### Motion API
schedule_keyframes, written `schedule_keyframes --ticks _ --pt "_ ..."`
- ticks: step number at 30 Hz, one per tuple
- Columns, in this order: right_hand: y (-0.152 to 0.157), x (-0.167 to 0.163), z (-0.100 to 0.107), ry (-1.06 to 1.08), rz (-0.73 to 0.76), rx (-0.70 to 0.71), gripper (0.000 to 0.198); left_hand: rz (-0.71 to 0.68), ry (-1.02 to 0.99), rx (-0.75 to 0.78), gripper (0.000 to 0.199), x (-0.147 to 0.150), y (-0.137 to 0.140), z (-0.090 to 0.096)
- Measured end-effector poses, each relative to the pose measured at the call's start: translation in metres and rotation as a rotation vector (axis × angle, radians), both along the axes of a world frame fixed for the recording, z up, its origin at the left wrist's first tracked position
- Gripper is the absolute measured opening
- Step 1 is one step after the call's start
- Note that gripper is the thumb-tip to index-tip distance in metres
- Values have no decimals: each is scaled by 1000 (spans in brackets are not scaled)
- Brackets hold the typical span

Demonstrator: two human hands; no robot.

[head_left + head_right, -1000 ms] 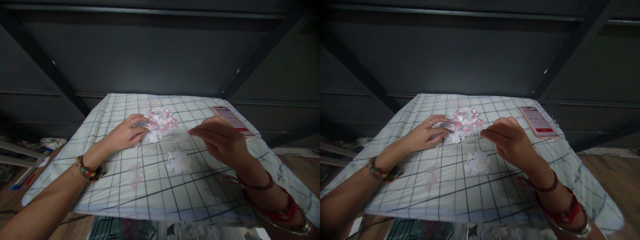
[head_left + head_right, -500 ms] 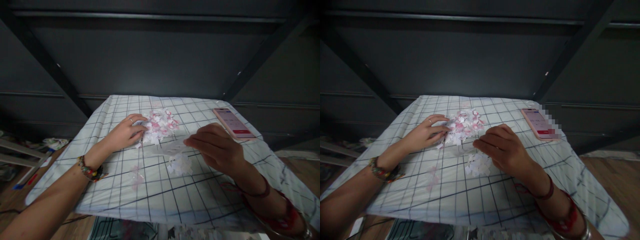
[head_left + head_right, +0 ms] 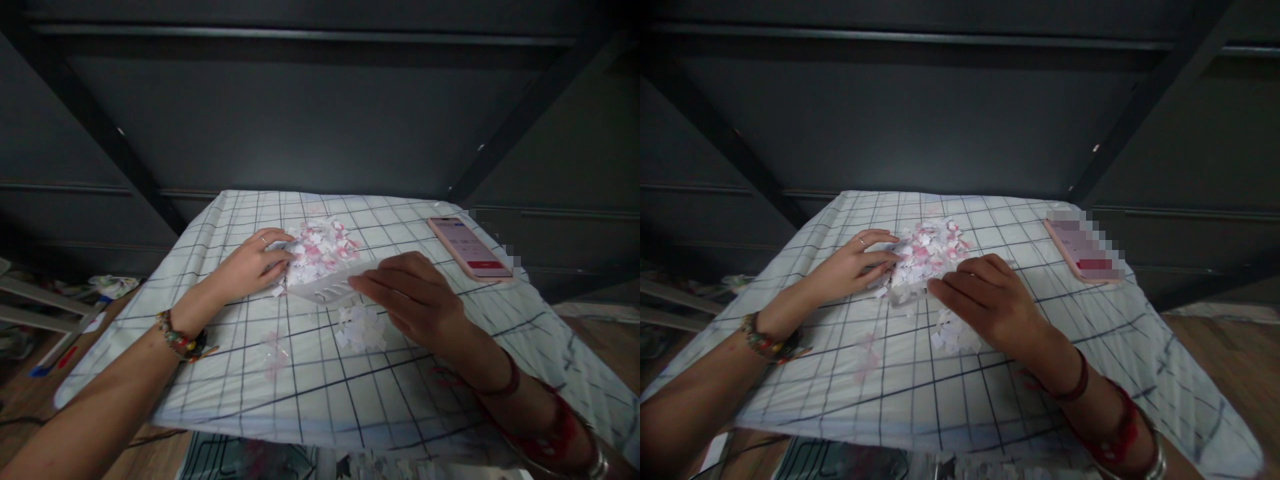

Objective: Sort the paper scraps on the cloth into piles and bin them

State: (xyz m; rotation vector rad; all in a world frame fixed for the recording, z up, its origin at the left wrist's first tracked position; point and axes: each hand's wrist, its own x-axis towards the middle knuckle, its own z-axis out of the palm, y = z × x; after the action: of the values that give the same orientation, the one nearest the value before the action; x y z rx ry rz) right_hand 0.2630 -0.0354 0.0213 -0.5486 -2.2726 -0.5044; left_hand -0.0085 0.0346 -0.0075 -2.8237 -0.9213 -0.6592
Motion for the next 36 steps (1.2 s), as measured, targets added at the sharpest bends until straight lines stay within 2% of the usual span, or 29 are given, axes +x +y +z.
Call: schedule_keyframes --ticks 6,10,13,17,20,23,26,28,31,36 --pt "-4 2 4 -84 46 -5 12 0 -2 -5 26 -1 1 -3" --pt "-9 10 7 -27 37 -53 18 14 6 -20 25 -1 1 -3" --pt "-7 6 5 -4 -7 -13 22 3 8 -14 26 0 0 -2" --pt "-4 -4 2 -46 38 48 13 6 5 -8 26 0 1 -2" --pt "-6 -1 5 -40 74 -3 11 -3 3 2 26 0 1 -2" --pt "-8 1 6 1 36 -38 16 -14 -3 3 27 -1 1 -3" --pt "-5 -3 3 16 -8 32 17 -6 -5 -4 26 -1 1 -4" --pt "-2 -7 0 -14 21 81 13 -1 -7 -6 26 -1 1 -3" --pt "-4 -6 1 -29 82 51 10 -6 -14 4 27 -1 1 -2" --pt "-9 5 5 44 -17 -9 17 5 4 -12 27 -2 1 -2"
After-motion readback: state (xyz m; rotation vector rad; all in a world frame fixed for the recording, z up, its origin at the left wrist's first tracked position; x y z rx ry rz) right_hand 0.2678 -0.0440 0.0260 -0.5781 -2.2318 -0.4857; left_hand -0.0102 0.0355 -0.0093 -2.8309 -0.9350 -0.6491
